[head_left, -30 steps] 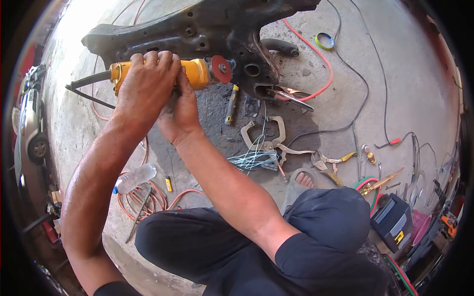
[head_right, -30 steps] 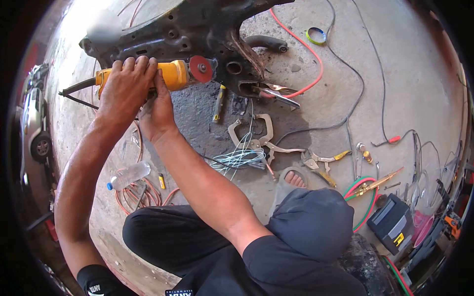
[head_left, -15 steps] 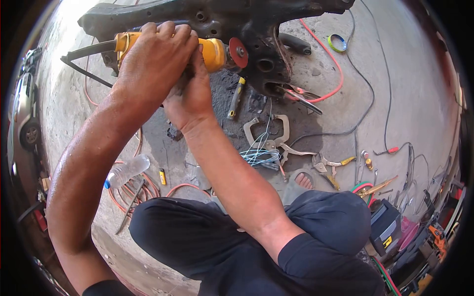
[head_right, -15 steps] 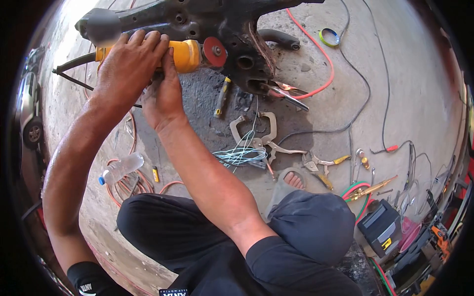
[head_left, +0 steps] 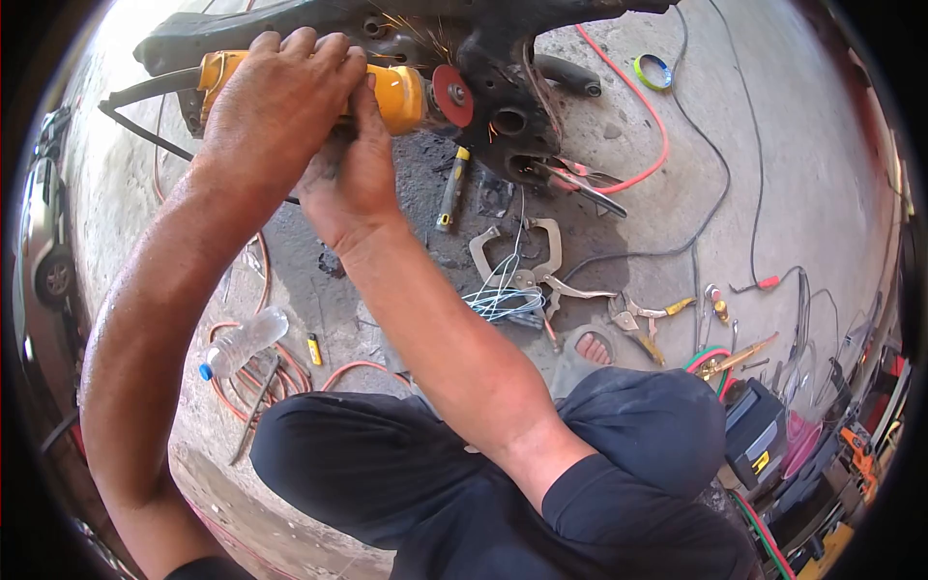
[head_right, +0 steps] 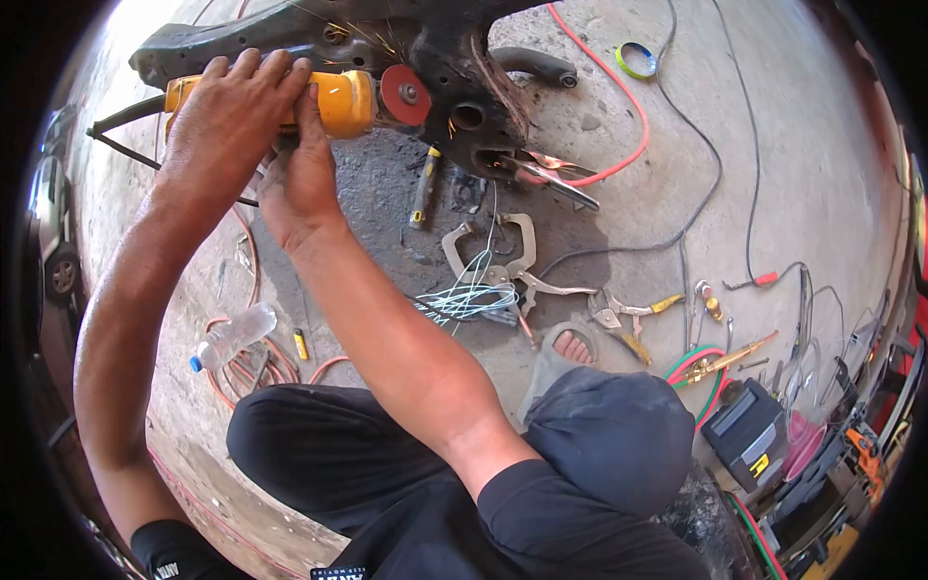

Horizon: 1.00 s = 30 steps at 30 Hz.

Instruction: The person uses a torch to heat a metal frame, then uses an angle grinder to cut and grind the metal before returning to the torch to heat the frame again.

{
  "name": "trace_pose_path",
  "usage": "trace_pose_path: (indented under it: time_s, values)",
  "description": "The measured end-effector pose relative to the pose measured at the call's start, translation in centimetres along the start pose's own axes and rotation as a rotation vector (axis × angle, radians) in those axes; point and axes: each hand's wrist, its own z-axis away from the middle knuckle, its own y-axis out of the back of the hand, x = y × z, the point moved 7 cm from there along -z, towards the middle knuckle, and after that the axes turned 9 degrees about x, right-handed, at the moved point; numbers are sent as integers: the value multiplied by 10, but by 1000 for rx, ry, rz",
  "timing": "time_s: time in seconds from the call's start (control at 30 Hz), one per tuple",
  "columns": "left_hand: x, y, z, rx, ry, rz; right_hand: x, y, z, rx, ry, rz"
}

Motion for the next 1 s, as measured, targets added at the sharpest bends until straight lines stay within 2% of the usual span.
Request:
trace_pose_path:
  time_s: [0.07,0.17,0.3,0.4,0.5,0.7,0.8,0.9,1.0]
  values:
    - [-2,-2,-5,-122,28,75,0,-3,-4,-13,23,-1]
    - [-5,-2,-6,89,-18,19,1,-5,-8,-42,90,-3]
    - [-3,4,-13,102,-63,-43,1,-9,-9,-30,106,-43]
    - [-3,4,-17,26,-60,-39,1,-13,-11,-87,79,-60]
    - [-3,7,-16,121,-58,-11,-2,-10,-10,-47,145,-40]
    - [-2,6,-20,61,-83,-51,-3,-16,-11,-112,161,-37]
    - [-1,3,-21,55,-93,-65,-4,-12,-12,-48,133,-46]
    - [2,-7,-25,-103,-119,16,-2,-8,-10,6,62,-101]
    - [-2,-6,-17,-43,-65,19,2,1,-8,140,75,-7]
